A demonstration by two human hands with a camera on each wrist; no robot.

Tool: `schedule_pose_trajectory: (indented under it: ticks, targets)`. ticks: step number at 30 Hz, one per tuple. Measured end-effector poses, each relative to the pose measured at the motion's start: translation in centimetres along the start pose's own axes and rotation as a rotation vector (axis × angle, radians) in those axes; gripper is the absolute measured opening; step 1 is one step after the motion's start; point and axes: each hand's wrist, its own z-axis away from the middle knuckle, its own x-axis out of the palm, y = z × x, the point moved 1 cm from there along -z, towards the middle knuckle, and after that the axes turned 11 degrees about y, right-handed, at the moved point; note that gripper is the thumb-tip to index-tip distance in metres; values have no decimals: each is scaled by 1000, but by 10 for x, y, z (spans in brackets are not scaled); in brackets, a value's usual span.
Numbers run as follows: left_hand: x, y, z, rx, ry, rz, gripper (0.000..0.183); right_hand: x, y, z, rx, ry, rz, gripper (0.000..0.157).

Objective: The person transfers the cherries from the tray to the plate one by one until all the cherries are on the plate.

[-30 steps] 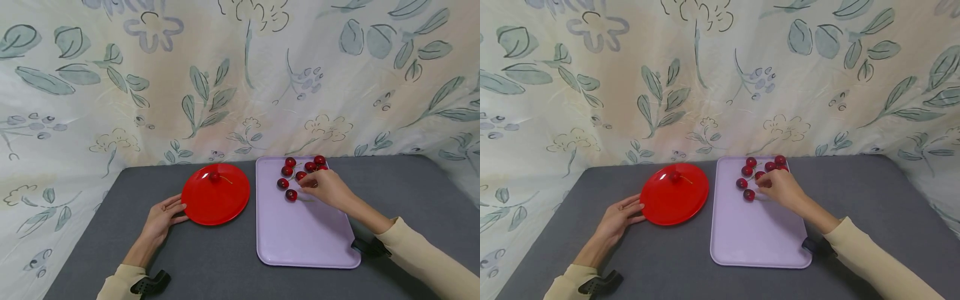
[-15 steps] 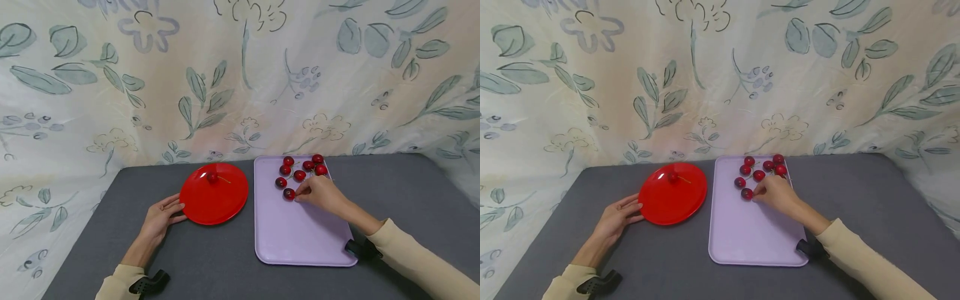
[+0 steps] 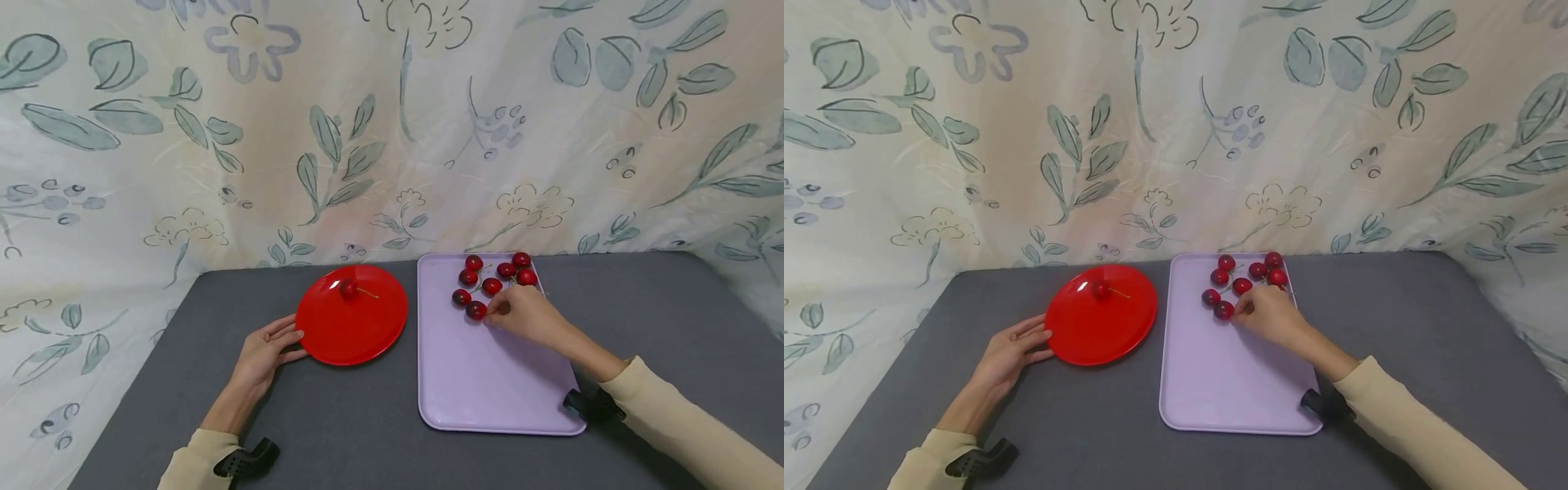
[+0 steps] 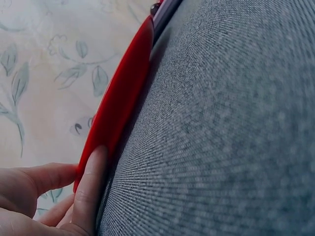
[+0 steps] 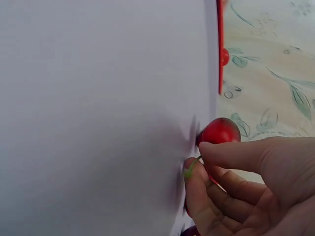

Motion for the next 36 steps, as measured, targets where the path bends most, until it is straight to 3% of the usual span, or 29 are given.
schedule_pose_trajectory:
  ticks: [10, 28, 36]
  targets:
    - [-1, -1, 0, -2, -4, -1, 53, -12, 7, -5, 111, -37, -174, 13]
    - [-1, -1, -1, -15, 6, -14, 54, -15, 6, -18, 417, -130, -494, 36]
    - [-1, 1, -3, -25, 5, -13, 55, 0, -1, -31, 406, -92, -647, 36]
